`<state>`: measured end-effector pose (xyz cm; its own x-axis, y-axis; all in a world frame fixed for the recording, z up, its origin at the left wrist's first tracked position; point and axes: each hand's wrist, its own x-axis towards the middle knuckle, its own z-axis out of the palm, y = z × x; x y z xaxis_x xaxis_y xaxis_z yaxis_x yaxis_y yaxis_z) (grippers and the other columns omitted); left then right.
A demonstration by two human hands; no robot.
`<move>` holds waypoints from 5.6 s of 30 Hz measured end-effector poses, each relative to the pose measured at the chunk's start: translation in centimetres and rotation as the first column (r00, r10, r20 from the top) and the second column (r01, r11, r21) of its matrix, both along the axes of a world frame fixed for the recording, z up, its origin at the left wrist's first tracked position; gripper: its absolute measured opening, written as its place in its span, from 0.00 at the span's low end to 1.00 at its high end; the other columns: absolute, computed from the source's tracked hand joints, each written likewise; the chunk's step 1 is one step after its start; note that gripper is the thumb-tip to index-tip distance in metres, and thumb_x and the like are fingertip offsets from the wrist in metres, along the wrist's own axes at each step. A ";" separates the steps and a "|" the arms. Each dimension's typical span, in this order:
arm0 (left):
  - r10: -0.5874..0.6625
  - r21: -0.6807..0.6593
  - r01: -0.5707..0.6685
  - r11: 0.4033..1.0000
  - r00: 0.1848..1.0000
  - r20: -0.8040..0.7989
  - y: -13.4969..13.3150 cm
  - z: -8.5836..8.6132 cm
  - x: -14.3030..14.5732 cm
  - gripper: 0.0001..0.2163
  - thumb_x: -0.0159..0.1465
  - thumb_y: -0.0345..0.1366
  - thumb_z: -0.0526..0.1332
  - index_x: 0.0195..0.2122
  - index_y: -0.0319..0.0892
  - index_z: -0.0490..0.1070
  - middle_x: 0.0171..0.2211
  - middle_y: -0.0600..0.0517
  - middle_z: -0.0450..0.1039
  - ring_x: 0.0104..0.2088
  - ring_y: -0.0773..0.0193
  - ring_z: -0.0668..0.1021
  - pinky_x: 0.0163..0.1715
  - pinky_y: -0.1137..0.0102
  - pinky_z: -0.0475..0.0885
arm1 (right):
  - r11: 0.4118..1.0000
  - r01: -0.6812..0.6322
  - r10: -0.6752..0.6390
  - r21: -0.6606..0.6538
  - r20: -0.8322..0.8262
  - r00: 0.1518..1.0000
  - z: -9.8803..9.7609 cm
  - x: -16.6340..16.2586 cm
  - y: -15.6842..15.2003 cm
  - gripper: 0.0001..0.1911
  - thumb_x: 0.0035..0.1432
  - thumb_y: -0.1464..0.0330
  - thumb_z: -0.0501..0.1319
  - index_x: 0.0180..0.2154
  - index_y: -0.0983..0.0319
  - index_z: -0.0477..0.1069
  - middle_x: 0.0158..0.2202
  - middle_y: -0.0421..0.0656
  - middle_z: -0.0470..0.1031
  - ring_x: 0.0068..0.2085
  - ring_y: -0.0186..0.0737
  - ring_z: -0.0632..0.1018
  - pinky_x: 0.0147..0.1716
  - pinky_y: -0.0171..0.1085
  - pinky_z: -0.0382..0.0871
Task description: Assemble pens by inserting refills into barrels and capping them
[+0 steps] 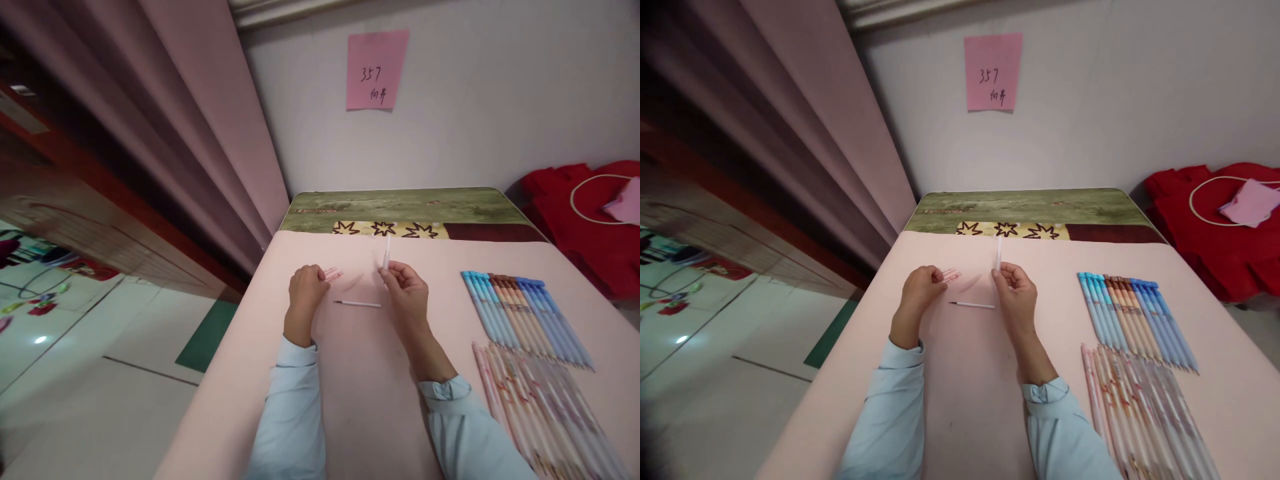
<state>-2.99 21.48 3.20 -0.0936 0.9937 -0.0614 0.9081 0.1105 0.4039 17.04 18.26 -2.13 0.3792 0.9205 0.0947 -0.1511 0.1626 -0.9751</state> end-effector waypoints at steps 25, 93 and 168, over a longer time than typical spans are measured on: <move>0.024 0.109 -0.168 0.980 0.639 0.769 0.3 0.7 0.4 0.05 0.54 0.33 0.65 0.32 0.43 0.76 0.25 0.53 0.72 0.27 0.64 0.72 0.31 0.70 0.67 | 0.998 -0.038 0.045 -0.043 0.158 0.986 0.6 0.2 -0.4 0.16 0.57 0.58 0.66 0.43 0.60 0.81 0.43 0.46 0.82 0.45 0.46 0.80 0.47 0.43 0.71; 0.114 -0.164 -0.266 0.950 -0.192 0.975 -0.6 0.7 8.3 0.12 0.55 0.36 0.72 0.34 0.36 0.72 0.33 0.48 0.80 0.27 0.70 0.79 0.34 0.72 0.77 | 1.000 -0.011 0.009 0.024 0.070 0.998 1.0 -0.3 -0.1 0.13 0.52 0.60 0.70 0.36 0.61 0.75 0.33 0.41 0.77 0.34 0.38 0.75 0.38 0.38 0.70; 0.093 -0.108 -0.280 0.954 -0.066 0.994 -0.6 1.2 7.6 0.16 0.48 0.39 0.74 0.32 0.36 0.72 0.29 0.49 0.78 0.28 0.68 0.79 0.34 0.71 0.74 | 0.964 -0.256 0.263 -0.070 0.113 0.958 1.4 -0.5 -0.7 0.21 0.62 0.51 0.61 0.29 0.62 0.74 0.21 0.39 0.73 0.23 0.35 0.73 0.26 0.34 0.67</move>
<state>4.56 20.90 4.41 -0.2137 0.9567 -0.1977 -0.4776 0.0743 0.8755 16.56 17.61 -0.70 0.1155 0.9906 0.0726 -0.0624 0.0802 -0.9948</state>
